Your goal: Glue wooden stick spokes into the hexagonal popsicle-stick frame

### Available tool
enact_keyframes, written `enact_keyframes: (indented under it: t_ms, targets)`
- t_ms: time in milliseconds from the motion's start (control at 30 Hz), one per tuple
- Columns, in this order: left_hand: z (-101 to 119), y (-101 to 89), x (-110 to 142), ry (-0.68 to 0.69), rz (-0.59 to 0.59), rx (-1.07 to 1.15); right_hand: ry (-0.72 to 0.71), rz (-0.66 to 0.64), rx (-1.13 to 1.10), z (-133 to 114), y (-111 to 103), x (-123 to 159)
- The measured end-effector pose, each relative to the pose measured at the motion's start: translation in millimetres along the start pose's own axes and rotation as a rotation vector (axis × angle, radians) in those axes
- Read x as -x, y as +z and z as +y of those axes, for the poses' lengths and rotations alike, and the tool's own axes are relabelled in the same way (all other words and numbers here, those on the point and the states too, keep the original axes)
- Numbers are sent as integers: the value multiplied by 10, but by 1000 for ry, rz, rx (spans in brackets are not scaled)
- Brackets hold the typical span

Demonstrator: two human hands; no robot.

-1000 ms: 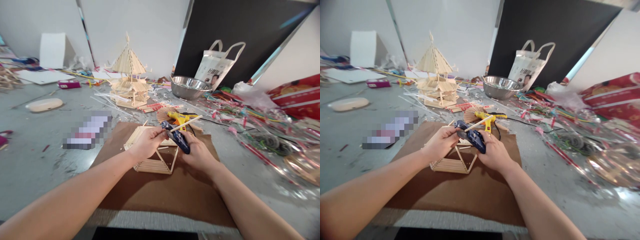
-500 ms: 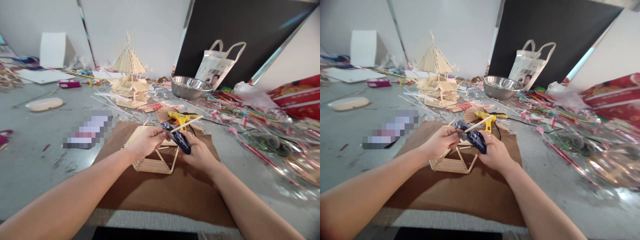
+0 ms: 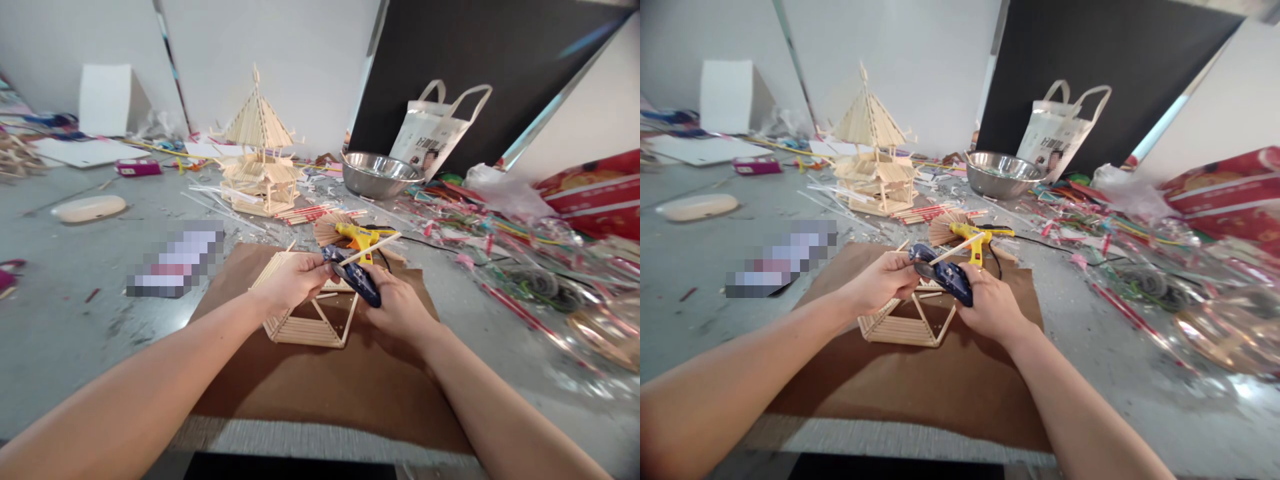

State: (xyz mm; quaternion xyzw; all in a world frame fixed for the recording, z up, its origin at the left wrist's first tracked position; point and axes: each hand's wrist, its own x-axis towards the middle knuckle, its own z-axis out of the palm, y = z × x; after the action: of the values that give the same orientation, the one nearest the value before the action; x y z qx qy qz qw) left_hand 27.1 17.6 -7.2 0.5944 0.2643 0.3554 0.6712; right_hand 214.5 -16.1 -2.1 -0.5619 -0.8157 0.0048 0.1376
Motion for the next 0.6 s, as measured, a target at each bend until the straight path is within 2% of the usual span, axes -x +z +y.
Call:
enact_keyframes:
  t_ms: [333,433,600]
  targets:
    - [24,6,5,34,46,-118,43,-33,15,-54,-40,18]
    - [48,26,20,70,120,-300,67,-45,35,-76,-42,9]
    - [42,104,35,252,279,-602,90,-52,69,-81,-23,6]
